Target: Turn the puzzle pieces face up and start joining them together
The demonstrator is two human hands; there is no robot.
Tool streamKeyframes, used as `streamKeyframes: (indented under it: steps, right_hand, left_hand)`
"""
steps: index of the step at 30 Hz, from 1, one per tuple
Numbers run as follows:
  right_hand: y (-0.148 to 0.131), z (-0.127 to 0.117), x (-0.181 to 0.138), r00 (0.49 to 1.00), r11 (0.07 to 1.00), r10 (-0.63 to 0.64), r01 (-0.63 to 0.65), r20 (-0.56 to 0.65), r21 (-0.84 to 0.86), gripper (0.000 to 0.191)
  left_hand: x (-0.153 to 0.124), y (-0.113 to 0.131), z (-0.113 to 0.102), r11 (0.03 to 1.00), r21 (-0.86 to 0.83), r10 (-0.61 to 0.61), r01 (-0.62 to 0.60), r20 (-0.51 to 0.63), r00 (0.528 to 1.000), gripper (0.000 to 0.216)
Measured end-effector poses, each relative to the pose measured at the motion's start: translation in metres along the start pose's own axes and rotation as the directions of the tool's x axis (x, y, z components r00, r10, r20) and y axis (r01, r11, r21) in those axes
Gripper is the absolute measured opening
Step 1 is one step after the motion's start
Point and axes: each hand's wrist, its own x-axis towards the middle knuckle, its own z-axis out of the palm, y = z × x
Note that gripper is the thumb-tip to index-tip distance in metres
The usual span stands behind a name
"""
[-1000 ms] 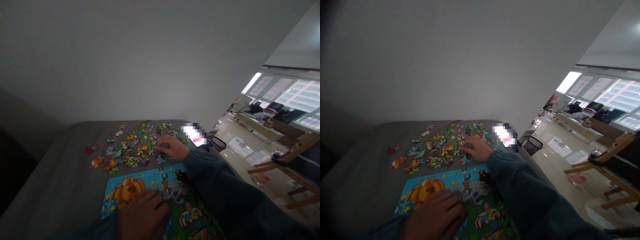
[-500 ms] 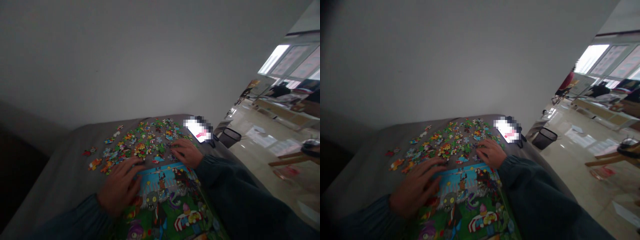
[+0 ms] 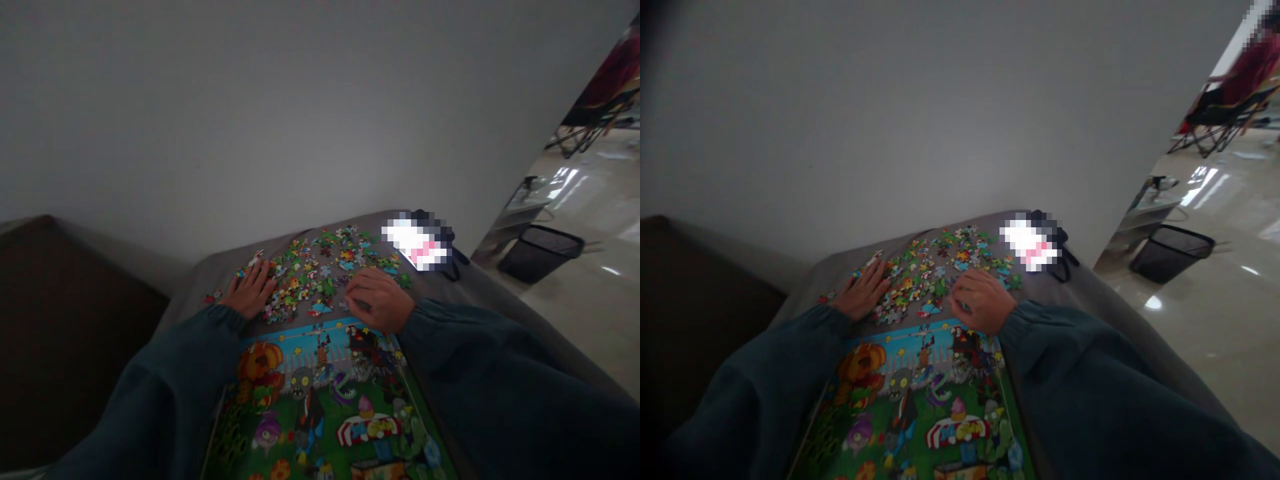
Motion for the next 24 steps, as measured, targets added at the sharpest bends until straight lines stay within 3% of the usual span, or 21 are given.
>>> streamKeyframes:
  steps: [6,14,18,24]
  right_hand:
    - [0.002,-0.004,0.001,0.997,1.0,-0.008,0.008,0.078,-0.002,0.023]
    - [0.001,-0.006,0.003,0.986,0.999,-0.038,0.037,0.165,0.005,0.028]
    - [0.0,-0.006,0.003,0.983,0.999,-0.035,0.036,0.182,0.0,0.03]
    - [0.001,-0.005,0.002,0.983,0.999,-0.035,0.036,0.179,0.002,0.029]
  left_hand:
    - [0.024,-0.014,0.0,0.997,0.043,-0.063,0.063,-0.017,0.998,0.065]
    - [-0.005,-0.037,-0.002,0.99,0.117,0.067,-0.074,0.066,0.996,0.066]
    - [-0.019,-0.049,-0.021,0.976,0.16,0.131,-0.145,0.093,0.987,0.068]
    - [-0.049,-0.084,-0.063,0.953,0.226,0.199,-0.202,0.036,0.979,0.066]
